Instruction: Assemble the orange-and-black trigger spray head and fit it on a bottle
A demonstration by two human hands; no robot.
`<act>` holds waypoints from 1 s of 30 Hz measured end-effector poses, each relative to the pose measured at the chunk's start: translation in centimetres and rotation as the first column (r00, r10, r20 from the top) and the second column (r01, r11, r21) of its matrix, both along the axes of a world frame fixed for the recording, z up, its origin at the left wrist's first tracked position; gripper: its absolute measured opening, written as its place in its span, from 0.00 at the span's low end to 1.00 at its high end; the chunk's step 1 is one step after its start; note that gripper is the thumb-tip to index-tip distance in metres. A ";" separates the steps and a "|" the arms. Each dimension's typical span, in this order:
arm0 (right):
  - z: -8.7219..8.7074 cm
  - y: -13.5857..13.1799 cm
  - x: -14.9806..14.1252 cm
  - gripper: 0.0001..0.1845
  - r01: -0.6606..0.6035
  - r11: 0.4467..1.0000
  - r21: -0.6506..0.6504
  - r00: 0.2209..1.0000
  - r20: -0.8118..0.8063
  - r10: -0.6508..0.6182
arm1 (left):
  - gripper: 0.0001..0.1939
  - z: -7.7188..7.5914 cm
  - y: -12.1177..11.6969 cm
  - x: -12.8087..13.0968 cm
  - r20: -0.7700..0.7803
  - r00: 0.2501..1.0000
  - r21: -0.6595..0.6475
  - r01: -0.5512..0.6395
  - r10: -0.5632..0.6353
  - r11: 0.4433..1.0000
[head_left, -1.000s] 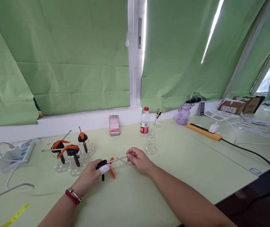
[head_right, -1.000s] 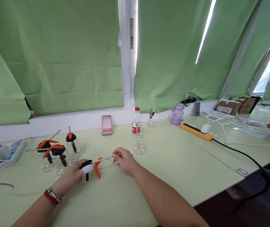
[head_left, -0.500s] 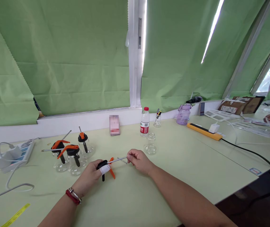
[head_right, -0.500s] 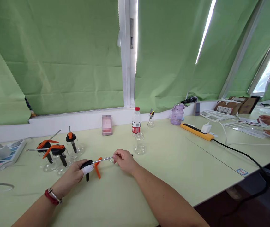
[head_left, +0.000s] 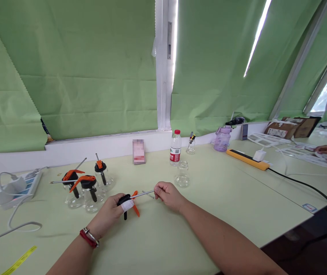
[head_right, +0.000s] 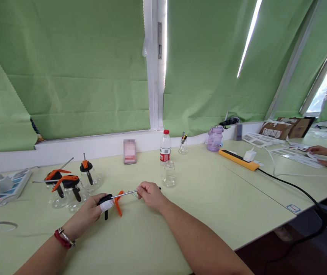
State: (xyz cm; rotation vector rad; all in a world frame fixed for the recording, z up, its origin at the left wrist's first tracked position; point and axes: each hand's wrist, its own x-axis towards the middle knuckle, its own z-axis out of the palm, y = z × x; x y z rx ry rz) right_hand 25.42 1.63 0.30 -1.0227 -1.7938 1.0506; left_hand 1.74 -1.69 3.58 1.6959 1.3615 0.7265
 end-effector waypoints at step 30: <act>-0.1 0.0 -0.1 0.16 -0.030 1.000 -0.005 0.999 -0.032 0.030 | 0.20 -0.4 0.3 -0.2 -0.022 1.000 0.008 0.007 -0.006 1.000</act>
